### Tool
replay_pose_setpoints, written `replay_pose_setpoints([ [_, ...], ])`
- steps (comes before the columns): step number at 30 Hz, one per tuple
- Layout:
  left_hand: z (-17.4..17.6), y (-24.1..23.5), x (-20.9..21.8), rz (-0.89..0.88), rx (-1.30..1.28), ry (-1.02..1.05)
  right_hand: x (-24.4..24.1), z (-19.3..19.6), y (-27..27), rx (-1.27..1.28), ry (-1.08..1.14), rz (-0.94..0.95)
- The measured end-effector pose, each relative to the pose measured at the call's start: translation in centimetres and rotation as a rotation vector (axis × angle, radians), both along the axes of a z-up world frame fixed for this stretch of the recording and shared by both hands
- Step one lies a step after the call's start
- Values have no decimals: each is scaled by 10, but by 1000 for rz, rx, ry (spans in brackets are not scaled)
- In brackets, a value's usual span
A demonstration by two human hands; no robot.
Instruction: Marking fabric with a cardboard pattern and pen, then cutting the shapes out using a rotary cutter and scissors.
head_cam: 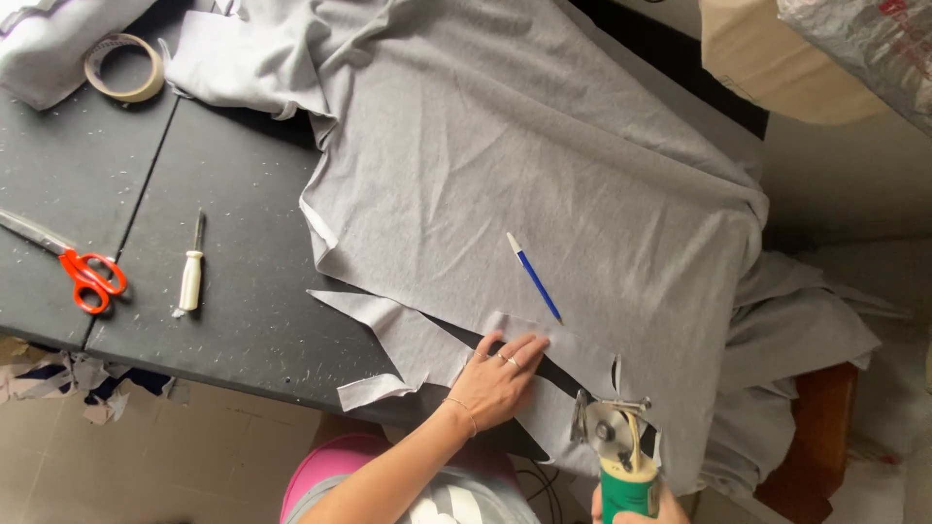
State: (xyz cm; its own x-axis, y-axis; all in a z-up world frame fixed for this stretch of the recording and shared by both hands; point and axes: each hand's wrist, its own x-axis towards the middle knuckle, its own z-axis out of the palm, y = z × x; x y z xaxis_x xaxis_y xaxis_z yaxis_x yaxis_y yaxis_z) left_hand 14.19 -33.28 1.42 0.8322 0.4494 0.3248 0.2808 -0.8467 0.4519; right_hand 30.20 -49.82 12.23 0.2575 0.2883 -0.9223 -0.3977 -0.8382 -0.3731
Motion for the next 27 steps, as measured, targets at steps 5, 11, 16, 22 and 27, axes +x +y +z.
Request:
replay_pose_setpoints([
  [5,16,2,-31,-86,-109,-162,53,-10,49,44,-110,501],
  [11,2,1,-45,-127,-154,-146,44,2,144,-87,-393,1148],
  [16,-5,-7,-46,-163,-160,-62,36,-8,174,-72,-388,1243],
  [22,-10,-8,-46,-162,-157,-53,20,-10,198,-42,-365,1295],
  [27,-11,-7,-45,-175,-168,-43,12,-12,212,-15,-418,1378],
])
